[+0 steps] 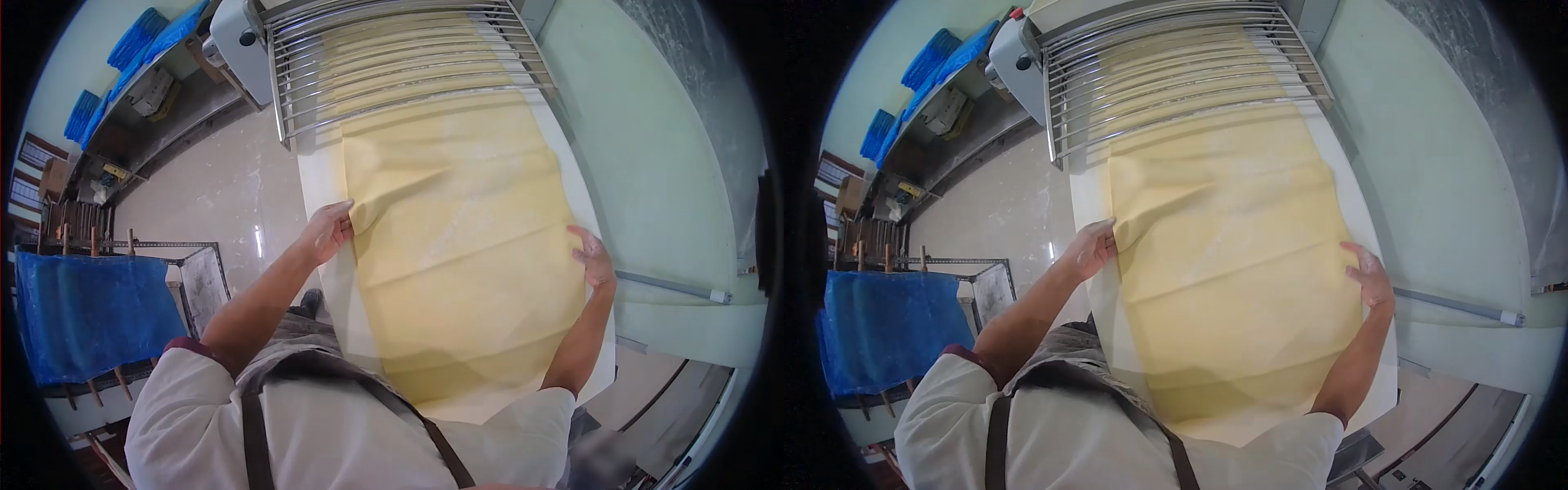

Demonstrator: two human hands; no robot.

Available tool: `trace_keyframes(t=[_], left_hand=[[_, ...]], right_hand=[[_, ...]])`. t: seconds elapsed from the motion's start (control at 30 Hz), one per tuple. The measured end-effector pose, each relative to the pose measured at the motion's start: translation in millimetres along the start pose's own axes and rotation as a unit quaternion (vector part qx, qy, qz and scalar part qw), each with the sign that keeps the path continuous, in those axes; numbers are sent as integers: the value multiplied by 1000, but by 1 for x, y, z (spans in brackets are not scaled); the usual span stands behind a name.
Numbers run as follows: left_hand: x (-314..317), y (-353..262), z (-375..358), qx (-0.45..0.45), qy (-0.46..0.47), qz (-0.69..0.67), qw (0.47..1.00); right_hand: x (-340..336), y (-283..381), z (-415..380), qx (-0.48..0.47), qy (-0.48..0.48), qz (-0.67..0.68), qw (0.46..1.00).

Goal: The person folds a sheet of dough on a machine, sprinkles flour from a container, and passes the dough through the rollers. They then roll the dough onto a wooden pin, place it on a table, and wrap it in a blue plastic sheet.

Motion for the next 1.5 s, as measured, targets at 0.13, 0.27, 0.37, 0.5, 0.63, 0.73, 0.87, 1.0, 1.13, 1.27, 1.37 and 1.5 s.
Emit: trace_keyframes(t=[0.13,0.27,0.37,0.5,0.63,0.73,0.87,1.0,1.13,1.27,1.37,1.5], left_hand=[[24,-59,16,242,41,155,957],[59,-103,39,272,111,141,946],[63,-105,47,237,135,18,962],[-5,-40,79,70,49,-29,996],[-14,-29,49,-39,36,14,998],[9,-4,17,-42,50,97,993],[41,2,-4,33,57,190,980],[63,14,-64,101,42,186,976],[24,51,-63,-20,-60,141,988],[38,45,-51,-40,-45,87,994],[40,42,-43,-46,-97,67,992],[36,31,-10,1,-153,3,988]], right_hand=[[1,0,-8,-31,-41,-193,980],[-5,28,-43,-81,-92,-241,963],[-24,40,-68,-145,-82,-158,973],[-13,22,5,-94,-19,138,986],[0,15,16,14,-5,36,999],[17,16,29,-39,7,-31,999],[33,27,21,-34,-52,-215,975],[0,3,-22,-52,7,-223,973],[7,-7,-14,-20,-65,-83,994],[24,9,7,-38,-89,-128,987],[48,9,28,52,-80,-35,995],[44,28,73,-13,-149,43,988]])
Point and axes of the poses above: each hand's wrist, its own z-axis towards the middle knuckle, its own x-axis out of the palm, y = z × x, the point moved 10 cm from there along z, towards the middle knuckle, and after that the axes turned 12 degrees about x, right-handed, at the moved point
